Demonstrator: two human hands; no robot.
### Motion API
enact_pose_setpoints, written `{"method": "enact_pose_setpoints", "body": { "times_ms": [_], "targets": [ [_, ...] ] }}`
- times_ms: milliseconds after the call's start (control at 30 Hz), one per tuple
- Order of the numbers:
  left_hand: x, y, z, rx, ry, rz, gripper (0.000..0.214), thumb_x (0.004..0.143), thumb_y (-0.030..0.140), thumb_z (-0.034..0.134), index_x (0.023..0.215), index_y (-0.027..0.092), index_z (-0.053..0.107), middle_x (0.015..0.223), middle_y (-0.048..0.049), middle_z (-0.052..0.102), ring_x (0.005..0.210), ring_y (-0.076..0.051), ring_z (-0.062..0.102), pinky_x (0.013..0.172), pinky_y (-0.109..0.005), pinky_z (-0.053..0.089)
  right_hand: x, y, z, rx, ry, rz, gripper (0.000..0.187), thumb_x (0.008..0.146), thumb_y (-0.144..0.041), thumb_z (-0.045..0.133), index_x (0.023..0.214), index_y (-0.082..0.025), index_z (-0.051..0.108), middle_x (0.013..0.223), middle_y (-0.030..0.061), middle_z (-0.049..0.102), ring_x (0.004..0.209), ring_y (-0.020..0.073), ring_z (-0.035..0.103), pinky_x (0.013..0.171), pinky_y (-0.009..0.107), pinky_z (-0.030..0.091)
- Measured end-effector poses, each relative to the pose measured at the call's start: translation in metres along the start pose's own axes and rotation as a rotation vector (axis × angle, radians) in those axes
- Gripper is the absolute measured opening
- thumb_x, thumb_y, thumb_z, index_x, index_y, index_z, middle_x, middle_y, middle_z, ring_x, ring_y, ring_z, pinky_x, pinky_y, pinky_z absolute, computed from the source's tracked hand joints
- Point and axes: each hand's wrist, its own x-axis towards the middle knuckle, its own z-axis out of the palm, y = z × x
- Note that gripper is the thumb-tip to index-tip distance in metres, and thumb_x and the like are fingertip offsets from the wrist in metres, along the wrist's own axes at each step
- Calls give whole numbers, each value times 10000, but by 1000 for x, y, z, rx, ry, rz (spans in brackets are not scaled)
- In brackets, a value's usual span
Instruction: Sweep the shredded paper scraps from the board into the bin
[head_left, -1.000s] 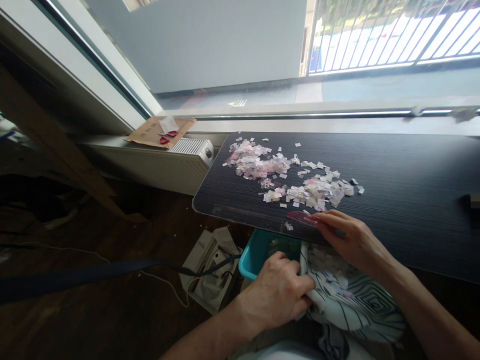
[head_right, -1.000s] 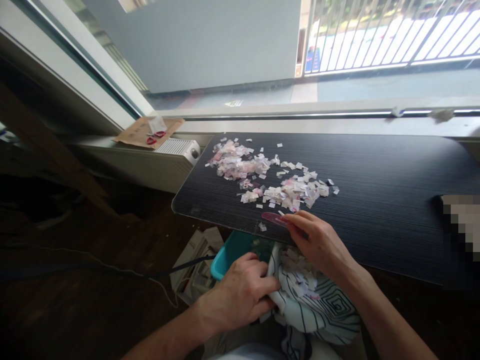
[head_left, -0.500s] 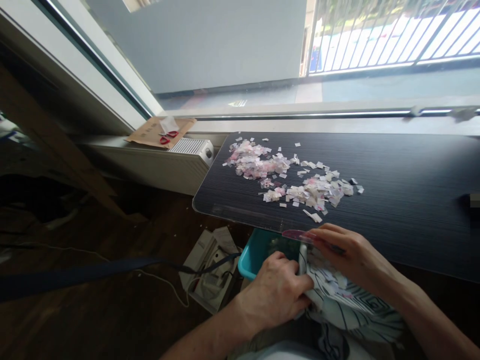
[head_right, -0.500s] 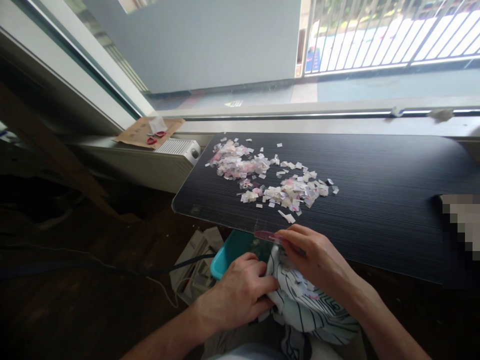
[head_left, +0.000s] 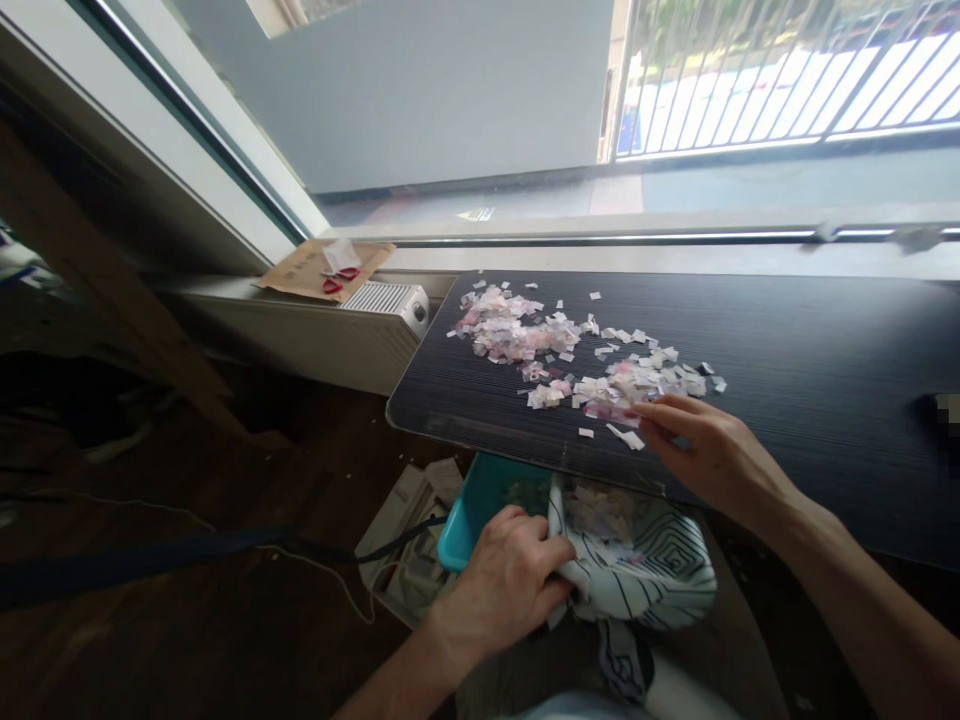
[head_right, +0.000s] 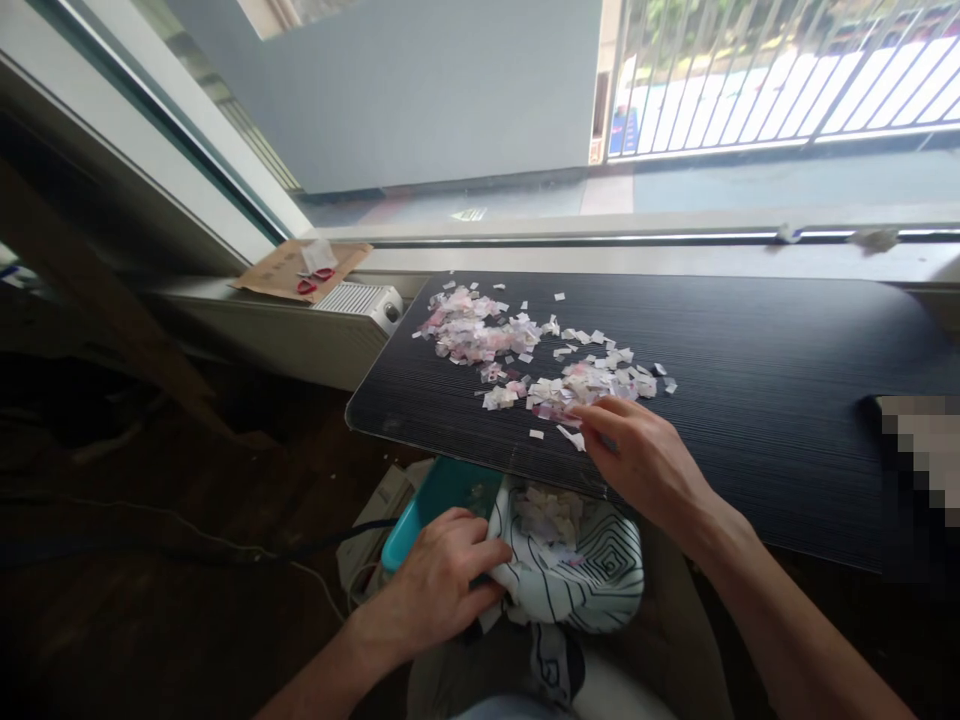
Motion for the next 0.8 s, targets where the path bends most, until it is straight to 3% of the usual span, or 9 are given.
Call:
{"method": "enact_pose_setpoints", "body": {
  "times_ms": [100, 267, 433, 633, 800],
  "targets": [
    [-1, -3, 0, -2, -3, -20, 102, 846, 298, 602, 794, 210, 602, 706, 11, 525, 703, -164, 504, 753, -302, 398, 5, 1, 2, -27, 19, 6, 273, 892, -195, 470, 1067, -190, 680, 940, 69, 680, 820, 189, 627, 719, 289, 466],
    [-1, -2, -1, -22, 12, -14, 88, 845, 295, 607, 809, 215, 603, 724, 12, 530, 725, -166, 505, 740, -298, 392, -4, 0, -3, 43, -100, -23, 256, 899, -208, 470, 1031, -207, 690, 916, 55, 669, 769, 157, 622, 676, 258, 466],
    [2, -1, -2, -21, -4, -15, 78, 839, 280, 608, 808, 209, 611, 720, 8, 530, 720, -166, 508, 722, -296, 390, -15, 7, -11, 29, -18, 27, 255, 901, -236, 474, 1045, -192, 679, 966, 71, 670, 820, 176, 628, 716, 280, 477],
    [3, -2, -3, -37, 0, 2, 72, 837, 278, 618, 816, 211, 601, 721, 13, 529, 718, -168, 505, 720, -299, 388, -21, 11, -17, 50, -82, 34, 266, 895, -240, 468, 1044, -220, 687, 967, 67, 671, 800, 170, 632, 696, 271, 492],
    [4, -2, 0, -41, 9, -5, 52, 840, 251, 608, 813, 208, 599, 719, 12, 524, 716, -167, 498, 718, -297, 382, -40, 17, -28, 46, -28, 106, 238, 892, -255, 494, 1054, -238, 668, 965, 44, 656, 779, 154, 615, 676, 261, 476]
  ]
}}
